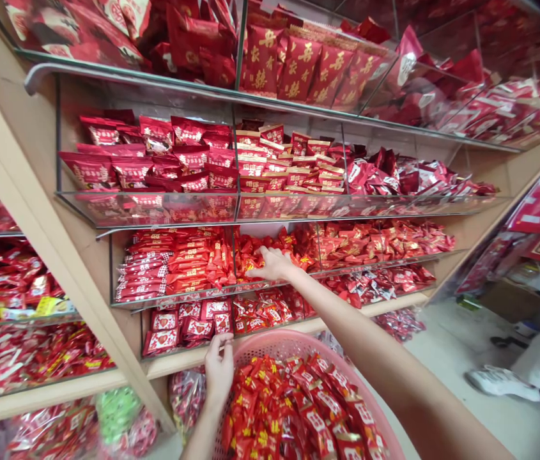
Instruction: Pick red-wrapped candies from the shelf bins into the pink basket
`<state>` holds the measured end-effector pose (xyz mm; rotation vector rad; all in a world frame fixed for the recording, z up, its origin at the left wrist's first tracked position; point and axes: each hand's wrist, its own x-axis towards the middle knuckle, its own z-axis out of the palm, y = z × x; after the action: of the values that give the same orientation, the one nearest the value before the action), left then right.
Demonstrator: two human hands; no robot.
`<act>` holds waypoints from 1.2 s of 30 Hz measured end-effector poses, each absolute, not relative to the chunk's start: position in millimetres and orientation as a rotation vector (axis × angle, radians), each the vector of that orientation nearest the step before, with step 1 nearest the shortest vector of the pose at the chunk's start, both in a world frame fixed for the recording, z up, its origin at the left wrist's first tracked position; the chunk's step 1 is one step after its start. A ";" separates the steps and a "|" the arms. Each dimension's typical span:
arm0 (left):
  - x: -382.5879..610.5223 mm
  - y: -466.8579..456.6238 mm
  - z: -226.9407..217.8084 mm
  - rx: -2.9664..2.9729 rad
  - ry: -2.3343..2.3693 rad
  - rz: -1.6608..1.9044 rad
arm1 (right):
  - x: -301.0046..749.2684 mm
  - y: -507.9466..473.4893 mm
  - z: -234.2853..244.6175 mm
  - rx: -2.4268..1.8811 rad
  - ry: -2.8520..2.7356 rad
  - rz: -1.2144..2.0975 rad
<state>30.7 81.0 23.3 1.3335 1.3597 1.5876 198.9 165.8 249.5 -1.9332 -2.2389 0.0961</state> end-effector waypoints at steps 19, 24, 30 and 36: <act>30.3 80.9 24.6 1.352 1.373 1.587 | 194.7 170.7 247.0 -1.842 -2.315 0.171; 30.2 80.8 23.6 1.359 1.370 1.585 | 195.1 169.5 248.0 -1.822 -2.342 0.134; 30.2 81.3 22.9 1.368 1.366 1.577 | 191.8 171.4 252.3 -1.768 -2.461 0.117; 30.8 80.3 22.6 1.385 1.372 1.559 | 196.2 173.3 250.6 -1.689 -2.390 0.136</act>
<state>30.8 80.3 22.6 1.3848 1.3716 1.5593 196.2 173.3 250.6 -1.6891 -2.3899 0.1361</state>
